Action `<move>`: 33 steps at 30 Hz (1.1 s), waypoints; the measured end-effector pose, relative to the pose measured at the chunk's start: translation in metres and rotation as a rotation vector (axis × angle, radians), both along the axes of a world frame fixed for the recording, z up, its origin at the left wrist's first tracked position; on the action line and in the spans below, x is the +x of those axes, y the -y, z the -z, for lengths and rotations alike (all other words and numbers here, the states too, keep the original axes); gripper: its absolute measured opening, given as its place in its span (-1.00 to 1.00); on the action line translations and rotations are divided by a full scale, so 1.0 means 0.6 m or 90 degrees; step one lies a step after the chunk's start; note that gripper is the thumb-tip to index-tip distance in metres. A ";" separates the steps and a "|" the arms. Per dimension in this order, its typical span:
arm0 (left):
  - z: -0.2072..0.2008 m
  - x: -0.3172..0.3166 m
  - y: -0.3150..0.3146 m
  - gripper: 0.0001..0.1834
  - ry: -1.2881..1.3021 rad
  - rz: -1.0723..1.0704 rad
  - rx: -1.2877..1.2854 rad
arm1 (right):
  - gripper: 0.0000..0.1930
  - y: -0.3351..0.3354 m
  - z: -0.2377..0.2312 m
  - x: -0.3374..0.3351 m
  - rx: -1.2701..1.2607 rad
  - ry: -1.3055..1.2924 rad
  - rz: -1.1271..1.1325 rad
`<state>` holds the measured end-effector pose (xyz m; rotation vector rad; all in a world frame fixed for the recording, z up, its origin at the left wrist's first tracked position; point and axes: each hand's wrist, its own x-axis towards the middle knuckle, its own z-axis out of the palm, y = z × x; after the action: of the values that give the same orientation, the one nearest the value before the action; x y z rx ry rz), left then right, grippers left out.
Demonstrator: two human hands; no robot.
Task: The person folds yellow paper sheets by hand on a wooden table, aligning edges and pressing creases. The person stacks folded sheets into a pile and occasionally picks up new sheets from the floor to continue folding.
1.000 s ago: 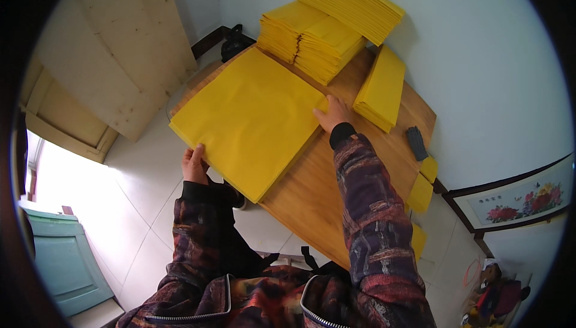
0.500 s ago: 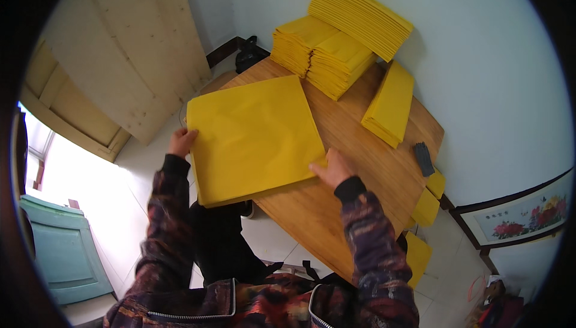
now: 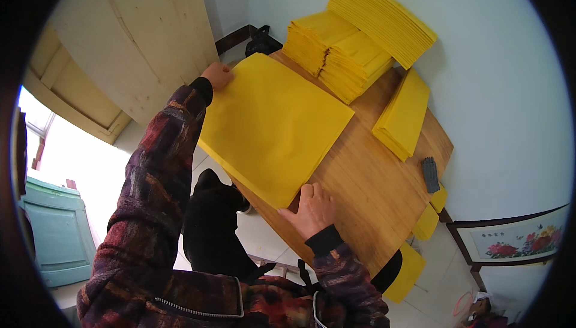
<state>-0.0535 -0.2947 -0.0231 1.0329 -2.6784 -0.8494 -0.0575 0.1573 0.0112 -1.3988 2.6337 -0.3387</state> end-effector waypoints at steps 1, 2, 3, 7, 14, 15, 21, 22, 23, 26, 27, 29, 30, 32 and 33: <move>-0.002 -0.006 -0.002 -0.58 -0.027 -0.003 0.048 | -0.41 0.004 0.004 0.003 -0.013 -0.011 0.011; -0.002 -0.004 -0.005 -0.58 -0.061 -0.009 0.103 | -0.41 0.006 0.008 0.005 -0.024 -0.021 0.021; -0.002 0.007 -0.008 -0.55 -0.098 -0.006 0.100 | -0.41 0.008 0.012 0.005 -0.035 -0.030 0.028; 0.011 0.089 -0.032 -0.49 -0.317 -0.086 0.086 | -0.44 0.015 0.025 0.002 -0.069 -0.063 0.051; 0.083 0.242 -0.228 -0.55 -0.615 -0.409 0.152 | -0.51 0.013 0.035 0.000 -0.108 -0.021 0.028; 0.093 0.248 -0.262 -0.54 -0.618 -0.423 0.160 | -0.51 0.009 0.035 -0.003 -0.122 0.011 0.014; 0.127 0.242 -0.345 -0.54 -0.665 -0.353 0.277 | -0.69 -0.001 0.046 -0.021 -0.287 0.239 0.053; 0.129 0.241 -0.348 -0.53 -0.646 -0.360 0.267 | -0.69 0.002 0.049 -0.026 -0.288 0.284 0.082; 0.131 0.242 -0.347 -0.53 -0.627 -0.366 0.255 | -0.69 0.008 0.052 -0.031 -0.291 0.330 0.109; 0.132 0.241 -0.335 -0.45 -0.531 -0.370 0.089 | -0.71 0.021 0.063 -0.040 -0.311 0.423 0.117; 0.132 0.240 -0.329 -0.44 -0.518 -0.365 0.046 | -0.72 0.022 0.068 -0.035 -0.315 0.431 0.114; 0.128 0.231 -0.301 -0.39 -0.533 -0.345 -0.081 | -0.73 0.020 0.077 -0.030 -0.329 0.455 0.084; 0.123 0.226 -0.280 -0.39 -0.523 -0.359 -0.110 | -0.73 0.020 0.081 -0.028 -0.324 0.452 0.078; 0.112 0.210 -0.235 -0.38 -0.514 -0.383 -0.177 | -0.72 0.017 0.084 -0.033 -0.356 0.582 0.101; 0.106 0.200 -0.212 -0.38 -0.503 -0.393 -0.173 | -0.72 0.019 0.083 -0.046 -0.377 0.530 0.104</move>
<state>0.0664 -0.1676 -0.0864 1.0628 -1.6286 -0.5685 -0.0854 0.1461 -0.0385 -0.8374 1.9889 -1.4451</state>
